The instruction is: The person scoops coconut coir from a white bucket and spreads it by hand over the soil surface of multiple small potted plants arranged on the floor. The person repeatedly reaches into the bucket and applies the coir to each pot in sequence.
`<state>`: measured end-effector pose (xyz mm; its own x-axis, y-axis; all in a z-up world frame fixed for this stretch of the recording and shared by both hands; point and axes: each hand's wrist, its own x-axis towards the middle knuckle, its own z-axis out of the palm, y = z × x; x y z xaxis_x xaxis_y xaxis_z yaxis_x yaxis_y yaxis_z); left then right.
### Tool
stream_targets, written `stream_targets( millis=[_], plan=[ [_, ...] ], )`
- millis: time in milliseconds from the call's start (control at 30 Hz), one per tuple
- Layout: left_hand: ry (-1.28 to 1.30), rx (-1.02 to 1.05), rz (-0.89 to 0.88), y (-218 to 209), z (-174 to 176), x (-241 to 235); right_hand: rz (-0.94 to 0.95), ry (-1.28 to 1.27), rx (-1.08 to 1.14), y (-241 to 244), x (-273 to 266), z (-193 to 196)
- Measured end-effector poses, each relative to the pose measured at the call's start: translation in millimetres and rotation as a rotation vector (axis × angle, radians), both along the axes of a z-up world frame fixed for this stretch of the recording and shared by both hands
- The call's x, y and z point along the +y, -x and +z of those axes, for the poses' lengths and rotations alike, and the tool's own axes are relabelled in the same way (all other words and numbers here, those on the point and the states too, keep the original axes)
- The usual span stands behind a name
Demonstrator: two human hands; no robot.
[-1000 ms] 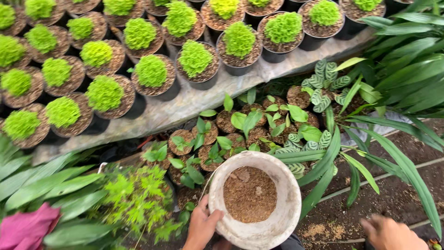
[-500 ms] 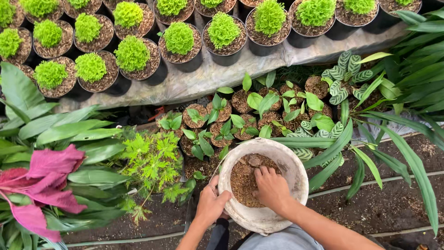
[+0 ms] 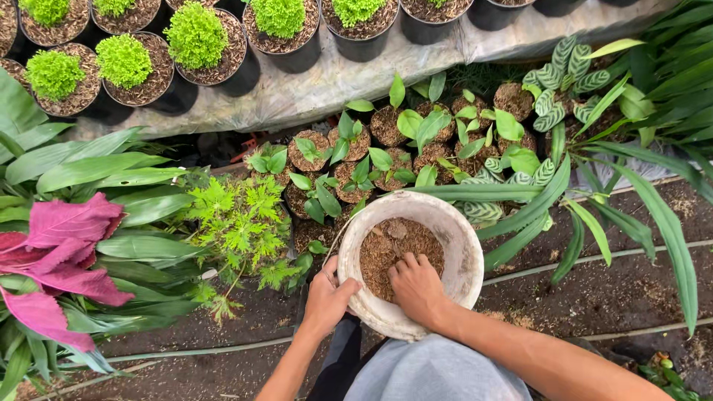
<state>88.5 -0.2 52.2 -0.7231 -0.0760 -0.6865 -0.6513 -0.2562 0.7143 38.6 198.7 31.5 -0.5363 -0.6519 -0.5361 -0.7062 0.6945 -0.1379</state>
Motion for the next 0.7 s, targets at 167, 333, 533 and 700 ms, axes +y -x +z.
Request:
stream_targets(
  millis=[167,333,533,700],
  plan=[
    [0.069,0.029,-0.029,0.4,5.0,-2.3,-0.155,0.221,-0.103,-10.8,-1.4,-12.2],
    [-0.026,-0.029,0.002,2.2,9.6,-1.0,-0.222,0.041,-0.355,4.5,-6.6,-7.0],
    [-0.005,0.028,0.031,8.7,8.6,-0.3,-0.313,0.125,-0.255,6.6,-8.7,3.8],
    [0.040,-0.041,0.037,22.7,5.3,2.4,-0.320,0.143,-0.260,26.2,-6.8,-1.2]
  ],
)
